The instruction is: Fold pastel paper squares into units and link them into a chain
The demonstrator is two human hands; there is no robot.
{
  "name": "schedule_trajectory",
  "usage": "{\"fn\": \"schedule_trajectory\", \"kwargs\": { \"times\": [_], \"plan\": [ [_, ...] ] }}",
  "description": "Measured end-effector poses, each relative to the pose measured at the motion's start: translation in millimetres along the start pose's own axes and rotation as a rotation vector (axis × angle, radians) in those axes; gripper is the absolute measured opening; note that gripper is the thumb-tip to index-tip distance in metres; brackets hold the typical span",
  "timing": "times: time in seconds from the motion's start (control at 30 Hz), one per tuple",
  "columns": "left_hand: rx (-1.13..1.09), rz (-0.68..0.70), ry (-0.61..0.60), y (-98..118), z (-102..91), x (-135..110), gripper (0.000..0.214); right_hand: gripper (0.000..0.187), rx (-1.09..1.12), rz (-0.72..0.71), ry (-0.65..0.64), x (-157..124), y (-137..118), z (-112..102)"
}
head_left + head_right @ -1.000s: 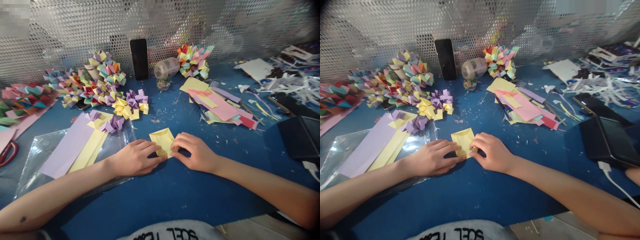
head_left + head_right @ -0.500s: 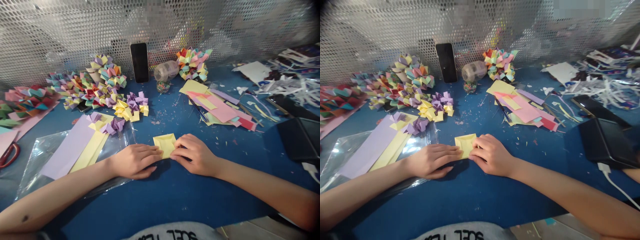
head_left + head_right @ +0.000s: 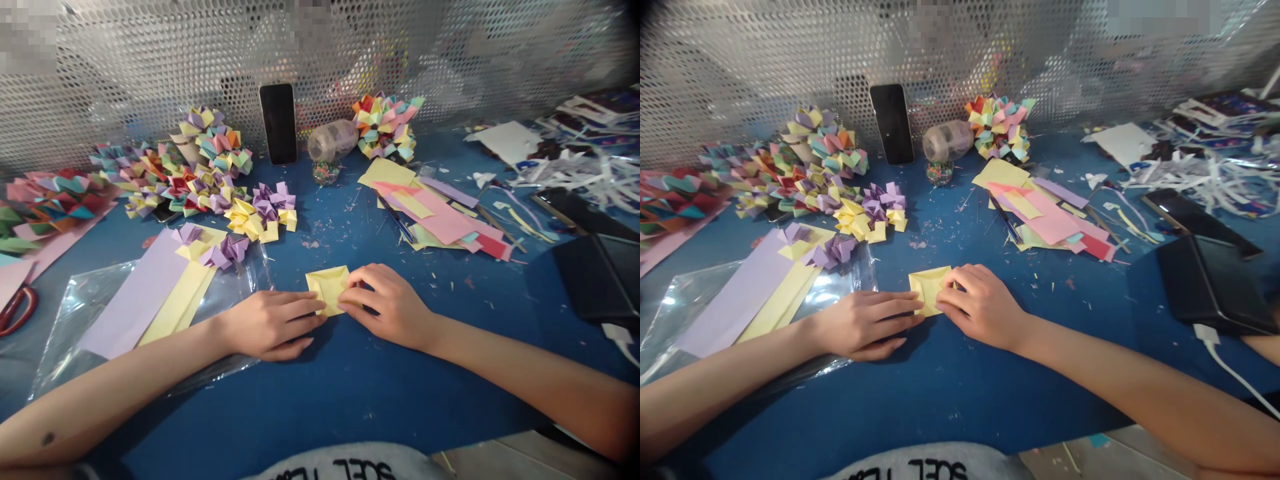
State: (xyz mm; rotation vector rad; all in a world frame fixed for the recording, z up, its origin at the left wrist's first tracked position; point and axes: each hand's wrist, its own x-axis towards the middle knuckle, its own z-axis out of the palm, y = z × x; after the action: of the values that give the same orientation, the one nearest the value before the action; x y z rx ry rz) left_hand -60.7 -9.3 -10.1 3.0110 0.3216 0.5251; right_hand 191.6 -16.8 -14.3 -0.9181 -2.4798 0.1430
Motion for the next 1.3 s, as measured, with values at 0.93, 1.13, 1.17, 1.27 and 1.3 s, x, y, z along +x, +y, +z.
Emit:
{"fn": "schedule_trajectory", "kwargs": {
  "times": [0.93, 1.13, 1.17, 1.27, 1.3],
  "plan": [
    [0.040, 0.053, -0.098, -1.4, -1.8, -1.1, 0.033, 0.012, -0.142, -0.513, 0.030, -6.3, -1.0, -9.3],
    [0.030, 0.056, -0.131, -2.0, -1.5, -1.0, 0.034, 0.025, -0.131, -0.750, 0.053, -9.2, -0.7, -11.3],
    [0.030, 0.059, -0.133, -2.2, -1.3, -1.1, 0.034, 0.025, -0.131, -0.759, 0.050, -9.3, -0.8, -11.3],
    [0.032, 0.062, -0.130, -2.7, -0.5, -1.6, 0.033, 0.024, -0.137, -0.748, 0.062, -8.8, -1.3, -10.3],
    [0.032, 0.063, -0.129, -2.9, -0.2, -1.8, 0.033, 0.024, -0.140, -0.741, 0.067, -8.6, -1.4, -9.7]
  ]
}}
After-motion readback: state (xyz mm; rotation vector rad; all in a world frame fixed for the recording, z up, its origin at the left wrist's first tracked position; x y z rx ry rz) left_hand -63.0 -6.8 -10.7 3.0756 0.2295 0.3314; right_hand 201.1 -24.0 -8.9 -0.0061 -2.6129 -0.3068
